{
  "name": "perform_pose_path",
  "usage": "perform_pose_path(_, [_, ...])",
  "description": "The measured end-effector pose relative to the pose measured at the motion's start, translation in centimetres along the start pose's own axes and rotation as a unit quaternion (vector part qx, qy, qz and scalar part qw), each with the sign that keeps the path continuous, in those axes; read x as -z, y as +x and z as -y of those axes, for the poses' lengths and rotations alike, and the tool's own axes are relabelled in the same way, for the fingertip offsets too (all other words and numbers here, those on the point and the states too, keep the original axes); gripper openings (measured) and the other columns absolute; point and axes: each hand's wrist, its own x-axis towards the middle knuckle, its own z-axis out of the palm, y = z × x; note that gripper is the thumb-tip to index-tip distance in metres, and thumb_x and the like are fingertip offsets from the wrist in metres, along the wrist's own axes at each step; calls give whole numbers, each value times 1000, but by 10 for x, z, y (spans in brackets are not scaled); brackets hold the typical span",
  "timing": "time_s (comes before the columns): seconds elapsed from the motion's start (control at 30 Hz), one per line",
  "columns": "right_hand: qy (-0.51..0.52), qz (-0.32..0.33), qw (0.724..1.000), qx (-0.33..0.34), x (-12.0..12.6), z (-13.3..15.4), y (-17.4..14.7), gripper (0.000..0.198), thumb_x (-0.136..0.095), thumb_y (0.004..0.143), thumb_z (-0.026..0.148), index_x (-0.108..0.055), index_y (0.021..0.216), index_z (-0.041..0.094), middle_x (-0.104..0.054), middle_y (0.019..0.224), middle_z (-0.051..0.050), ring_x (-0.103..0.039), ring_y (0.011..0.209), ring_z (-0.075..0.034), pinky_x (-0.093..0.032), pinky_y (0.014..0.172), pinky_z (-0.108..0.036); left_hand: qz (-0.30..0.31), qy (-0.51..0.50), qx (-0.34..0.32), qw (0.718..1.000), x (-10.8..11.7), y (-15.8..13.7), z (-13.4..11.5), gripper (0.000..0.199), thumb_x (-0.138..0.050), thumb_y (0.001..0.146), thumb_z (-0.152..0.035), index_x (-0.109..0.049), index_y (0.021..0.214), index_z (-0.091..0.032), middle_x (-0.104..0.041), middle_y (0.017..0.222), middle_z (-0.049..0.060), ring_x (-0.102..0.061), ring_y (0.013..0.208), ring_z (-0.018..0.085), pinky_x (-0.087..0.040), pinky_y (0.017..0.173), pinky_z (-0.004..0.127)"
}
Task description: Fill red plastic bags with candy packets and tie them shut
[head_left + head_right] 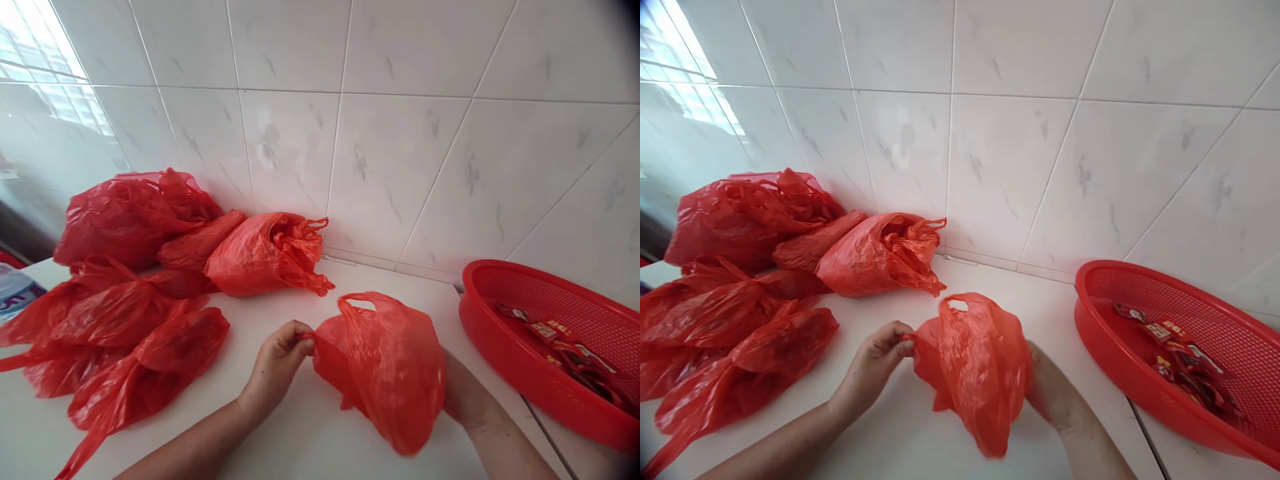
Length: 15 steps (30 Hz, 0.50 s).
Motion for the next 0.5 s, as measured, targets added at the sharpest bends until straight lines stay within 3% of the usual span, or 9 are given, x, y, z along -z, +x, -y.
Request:
perform_pose_path(0.07, [40, -115, 992, 26, 29, -6, 7, 17, -70, 69, 32, -60, 63, 19, -57, 64, 1, -52, 61, -13, -46, 57, -27, -71, -51, 19, 996, 7, 6, -4, 14, -58, 84, -32, -55, 80, -18, -59, 68, -3, -57, 64, 11, -49, 64, 25])
perform_pose_path(0.17, [51, -373, 923, 72, 56, -8, 13, 17, -73, 64, 27, -61, 74, 20, -63, 84, -1, -59, 80, -16, -49, 69, -29, -117, -64, 26, 991, 14, 11, -6, 16, -59, 84, -34, -54, 85, -19, -60, 73, -3, -58, 69, 12, -49, 66, 26])
perform_pose_path(0.23, [-19, -484, 865, 135, 50, -2, 6, 22, -70, 71, 32, -62, 88, 22, -63, 95, -3, -60, 87, -17, -49, 70, -28, -111, -52, 11, 992, 13, 9, -5, 17, -60, 84, -34, -54, 87, -19, -59, 75, -2, -58, 71, 13, -48, 66, 26])
perform_pose_path(0.27, [-75, -504, 843, 172, 38, 2, -1, 21, -66, 76, 35, -61, 92, 23, -62, 94, -3, -60, 85, -16, -49, 68, -27, -105, -43, 2, 994, 10, 8, -5, 17, -60, 84, -34, -54, 87, -19, -58, 75, -2, -57, 71, 13, -48, 65, 25])
perform_pose_path(0.3, [-140, -501, 827, 213, 22, 7, -9, 18, -62, 81, 35, -61, 94, 23, -62, 89, -2, -59, 80, -15, -48, 66, -26, -96, -31, -8, 995, 8, 5, -5, 17, -61, 84, -34, -54, 88, -19, -57, 75, -2, -56, 71, 13, -48, 65, 25])
perform_pose_path(0.37, [-261, -427, 817, 287, -16, 14, -26, 11, -55, 87, 31, -60, 90, 22, -61, 82, -3, -58, 71, -14, -48, 62, -24, -69, 3, -30, 997, 2, -3, -8, 15, -60, 84, -33, -55, 90, -20, -57, 78, -1, -55, 71, 12, -47, 66, 25])
perform_pose_path(0.43, [-348, -247, 814, 395, -52, 16, -35, 11, -50, 89, 21, -60, 94, 23, -63, 89, -5, -60, 77, -15, -50, 65, -23, -21, 46, -69, 996, -4, -14, -14, 13, -60, 85, -30, -55, 92, -21, -59, 81, -1, -55, 72, 12, -47, 68, 24])
perform_pose_path(0.5, [-384, -127, 801, 441, -73, 10, -31, 18, -45, 89, 15, -58, 100, 21, -63, 96, -7, -61, 81, -15, -51, 69, -24, 35, 77, -125, 988, -8, -26, -22, 11, -61, 85, -28, -56, 92, -22, -60, 82, 0, -55, 74, 12, -46, 69, 24])
